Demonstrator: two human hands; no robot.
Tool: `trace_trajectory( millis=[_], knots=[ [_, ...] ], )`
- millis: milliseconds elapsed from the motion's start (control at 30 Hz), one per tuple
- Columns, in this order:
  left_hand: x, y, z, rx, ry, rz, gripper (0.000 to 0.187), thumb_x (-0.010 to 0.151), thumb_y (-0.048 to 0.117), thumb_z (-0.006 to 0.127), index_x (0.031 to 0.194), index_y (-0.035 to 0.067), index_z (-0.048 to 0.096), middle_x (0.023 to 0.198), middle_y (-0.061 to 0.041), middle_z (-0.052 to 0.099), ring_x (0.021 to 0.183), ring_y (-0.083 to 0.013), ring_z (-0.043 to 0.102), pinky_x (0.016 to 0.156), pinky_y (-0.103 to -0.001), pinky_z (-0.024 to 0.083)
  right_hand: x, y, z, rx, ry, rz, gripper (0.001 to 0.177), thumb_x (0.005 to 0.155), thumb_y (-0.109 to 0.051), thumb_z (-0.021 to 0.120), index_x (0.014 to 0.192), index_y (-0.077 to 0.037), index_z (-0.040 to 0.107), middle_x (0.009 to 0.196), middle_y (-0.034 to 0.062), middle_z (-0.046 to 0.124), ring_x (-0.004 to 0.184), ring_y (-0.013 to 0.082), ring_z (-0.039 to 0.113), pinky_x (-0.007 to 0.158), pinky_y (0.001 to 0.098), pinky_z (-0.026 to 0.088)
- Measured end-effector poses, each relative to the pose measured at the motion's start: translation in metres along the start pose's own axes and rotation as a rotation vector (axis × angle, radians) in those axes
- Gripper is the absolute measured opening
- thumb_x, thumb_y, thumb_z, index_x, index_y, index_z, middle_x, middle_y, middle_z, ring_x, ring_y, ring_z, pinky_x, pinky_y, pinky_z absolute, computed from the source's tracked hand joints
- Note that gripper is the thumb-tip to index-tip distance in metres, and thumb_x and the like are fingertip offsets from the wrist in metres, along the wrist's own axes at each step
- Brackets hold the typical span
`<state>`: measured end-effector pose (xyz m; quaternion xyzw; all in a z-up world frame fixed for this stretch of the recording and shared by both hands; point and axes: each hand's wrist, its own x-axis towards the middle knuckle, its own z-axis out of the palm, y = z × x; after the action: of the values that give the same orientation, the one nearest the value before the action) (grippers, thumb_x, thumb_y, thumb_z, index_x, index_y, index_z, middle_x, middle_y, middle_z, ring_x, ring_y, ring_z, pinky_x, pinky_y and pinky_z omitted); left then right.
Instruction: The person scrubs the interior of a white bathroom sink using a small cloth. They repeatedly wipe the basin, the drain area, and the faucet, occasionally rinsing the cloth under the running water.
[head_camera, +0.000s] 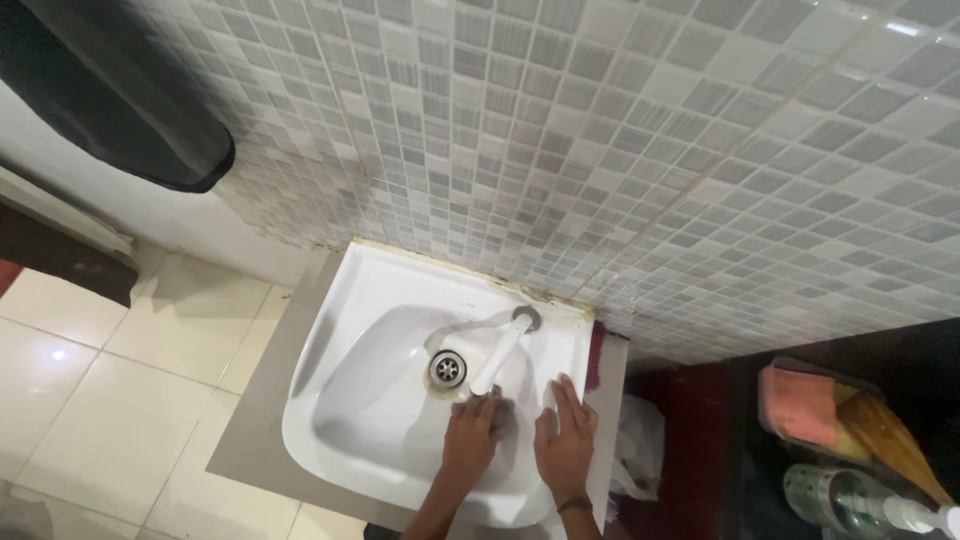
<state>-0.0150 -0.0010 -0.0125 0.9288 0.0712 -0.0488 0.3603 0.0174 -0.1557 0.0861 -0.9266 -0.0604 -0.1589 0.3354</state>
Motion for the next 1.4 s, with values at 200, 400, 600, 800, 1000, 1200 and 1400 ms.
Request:
trace_trajectory(
  millis=[200,400,600,800,1000,1200,1400],
  knots=[
    [0.001,-0.017,0.034,0.414,-0.018,0.137,0.068,0.089,0.013,0.063,0.147,-0.010,0.034,0.147,-0.034,0.041,0.137,-0.0641,0.028,0.114,-0.066,0.020,0.000,0.001,-0.002,-0.022,-0.009,-0.010,0.046,0.085,-0.008,0.065,0.131,-0.009,0.066,0.147,0.0027,0.060,0.117,0.0349,0.056,0.101,0.0415,0.049],
    [0.052,-0.015,0.035,0.073,0.085,0.120,0.061,0.093,0.005,0.057,0.150,-0.005,0.036,0.151,-0.031,0.038,0.142,-0.0533,0.028,0.119,-0.062,0.020,0.000,0.002,0.001,-0.019,-0.041,0.030,0.048,0.084,-0.008,0.065,0.132,-0.010,0.065,0.148,0.0020,0.058,0.118,0.0338,0.055,0.100,0.0410,0.049],
    [0.035,-0.014,0.047,0.346,-0.012,0.354,0.064,0.090,0.004,0.055,0.148,-0.018,0.039,0.148,-0.041,0.041,0.139,-0.0510,0.040,0.118,-0.055,0.028,-0.004,0.006,-0.001,-0.028,-0.026,-0.002,0.048,0.085,-0.008,0.065,0.133,-0.011,0.066,0.148,0.0014,0.059,0.119,0.0321,0.056,0.102,0.0415,0.049],
    [-0.022,-0.015,0.008,-0.193,-0.614,0.198,0.045,0.095,0.024,0.058,0.128,-0.006,0.060,0.141,-0.033,0.056,0.141,-0.0474,0.046,0.122,-0.050,0.033,0.000,0.002,-0.001,-0.003,-0.021,-0.002,0.045,0.086,-0.006,0.063,0.131,-0.010,0.065,0.147,0.0025,0.059,0.117,0.0335,0.055,0.100,0.0408,0.049],
    [0.060,-0.013,0.059,-0.342,-0.039,0.133,0.061,0.099,0.015,0.052,0.150,-0.003,0.026,0.155,-0.038,0.030,0.147,-0.0536,0.028,0.122,-0.050,0.024,-0.001,0.000,-0.005,0.009,-0.068,0.029,0.051,0.087,0.003,0.055,0.136,-0.011,0.064,0.149,0.0023,0.057,0.119,0.0321,0.054,0.102,0.0394,0.047],
    [0.035,-0.015,0.062,-0.264,-0.260,0.088,0.074,0.100,0.021,0.048,0.157,-0.005,0.009,0.161,-0.041,0.014,0.145,-0.0547,0.024,0.121,-0.054,0.024,0.001,0.002,-0.004,0.004,-0.107,0.071,0.051,0.087,0.004,0.054,0.135,-0.012,0.064,0.151,0.0013,0.056,0.119,0.0315,0.053,0.103,0.0390,0.047],
    [-0.002,-0.029,0.043,0.177,-0.557,0.352,0.072,0.100,0.020,0.049,0.158,-0.008,0.017,0.162,-0.040,0.011,0.152,-0.0545,0.009,0.120,-0.063,0.010,-0.001,0.000,-0.002,0.022,-0.082,0.054,0.048,0.089,0.002,0.056,0.134,-0.011,0.064,0.150,0.0014,0.056,0.119,0.0310,0.053,0.102,0.0386,0.047]
  ],
)
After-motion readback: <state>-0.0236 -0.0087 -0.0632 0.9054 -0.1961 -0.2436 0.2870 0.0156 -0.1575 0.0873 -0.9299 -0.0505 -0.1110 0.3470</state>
